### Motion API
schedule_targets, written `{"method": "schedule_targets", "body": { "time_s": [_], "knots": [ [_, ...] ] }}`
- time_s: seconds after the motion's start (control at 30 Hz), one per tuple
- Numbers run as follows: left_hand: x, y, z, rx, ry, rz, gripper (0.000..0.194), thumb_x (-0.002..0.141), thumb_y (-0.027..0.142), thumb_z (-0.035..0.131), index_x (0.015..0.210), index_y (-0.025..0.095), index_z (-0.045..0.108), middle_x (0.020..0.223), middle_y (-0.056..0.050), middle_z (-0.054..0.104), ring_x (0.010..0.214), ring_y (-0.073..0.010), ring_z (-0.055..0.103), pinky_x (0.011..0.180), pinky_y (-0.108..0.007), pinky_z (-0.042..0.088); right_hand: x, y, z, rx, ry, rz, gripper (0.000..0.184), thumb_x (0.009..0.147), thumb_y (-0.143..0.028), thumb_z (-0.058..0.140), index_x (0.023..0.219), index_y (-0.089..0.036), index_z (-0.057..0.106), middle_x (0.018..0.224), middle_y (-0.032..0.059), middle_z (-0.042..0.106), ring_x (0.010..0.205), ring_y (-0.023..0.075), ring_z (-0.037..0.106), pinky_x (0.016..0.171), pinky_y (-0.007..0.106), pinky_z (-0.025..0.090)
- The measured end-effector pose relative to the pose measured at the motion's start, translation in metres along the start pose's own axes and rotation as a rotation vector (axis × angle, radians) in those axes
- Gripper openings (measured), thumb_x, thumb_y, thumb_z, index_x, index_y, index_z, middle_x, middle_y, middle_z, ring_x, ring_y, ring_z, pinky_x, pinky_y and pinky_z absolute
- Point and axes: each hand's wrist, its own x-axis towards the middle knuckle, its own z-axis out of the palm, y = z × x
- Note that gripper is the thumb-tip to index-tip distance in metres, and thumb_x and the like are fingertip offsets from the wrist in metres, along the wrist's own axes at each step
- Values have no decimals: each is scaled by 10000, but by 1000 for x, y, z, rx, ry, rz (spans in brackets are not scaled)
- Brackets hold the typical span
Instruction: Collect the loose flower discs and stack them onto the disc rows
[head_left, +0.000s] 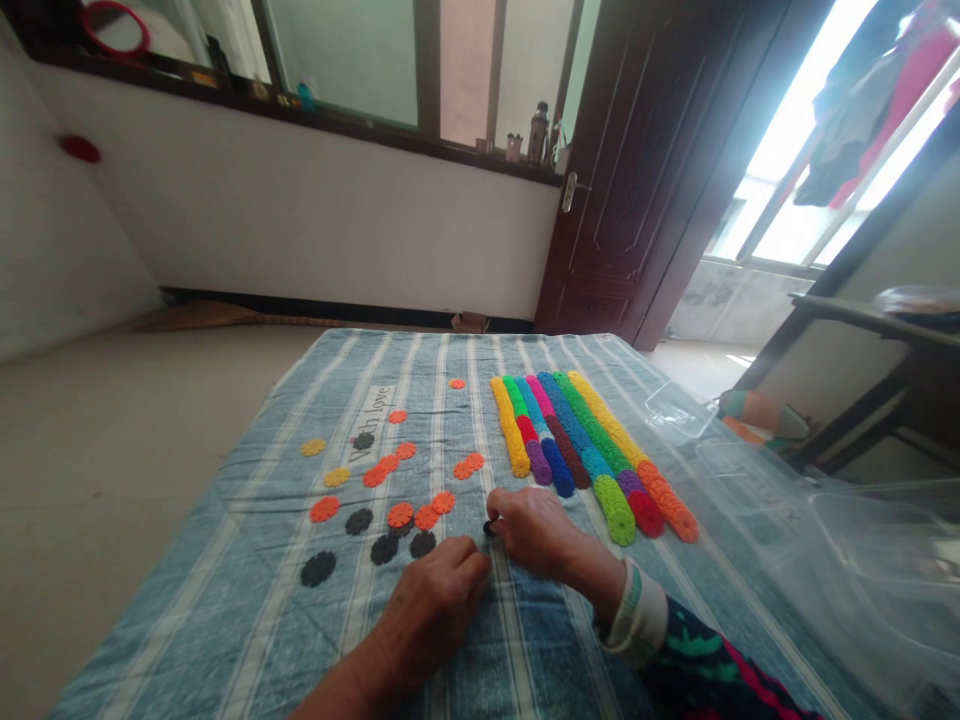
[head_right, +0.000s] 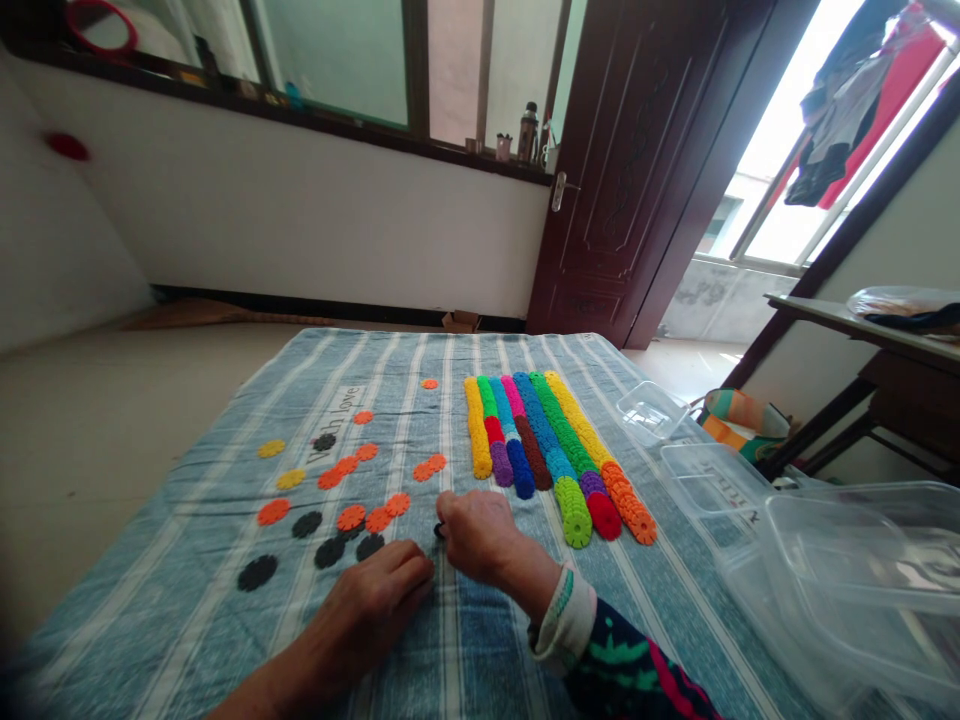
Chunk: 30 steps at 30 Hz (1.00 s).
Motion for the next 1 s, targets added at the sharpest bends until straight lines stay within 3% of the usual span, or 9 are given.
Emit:
{"method": "schedule_targets", "body": {
  "time_s": [0.3,0.73,1.0],
  "knots": [
    [0,-1,1,6,-29,-12,210,903,123,392,725,195,477,722,-7,529,647,-140,494,559,-240,350,-16,16,-8,21,7,-15,175,896,-267,516,977,-215,662,883,74,731,856,217,675,648,269,357],
    [13,10,-24,-7,-175,-27,219,903,130,413,715,181,513,740,-22,569,678,-141,531,587,-231,399,-37,114,-35,-58,93,244,204,892,-272,514,976,-245,698,875,26,718,852,191,646,678,259,357],
    [14,10,-25,-9,-171,-21,217,905,126,421,722,178,527,738,-25,573,676,-144,537,589,-232,403,-30,123,-35,-74,40,249,235,868,-259,505,978,-254,713,883,31,719,860,195,648,677,256,368]
  ]
}}
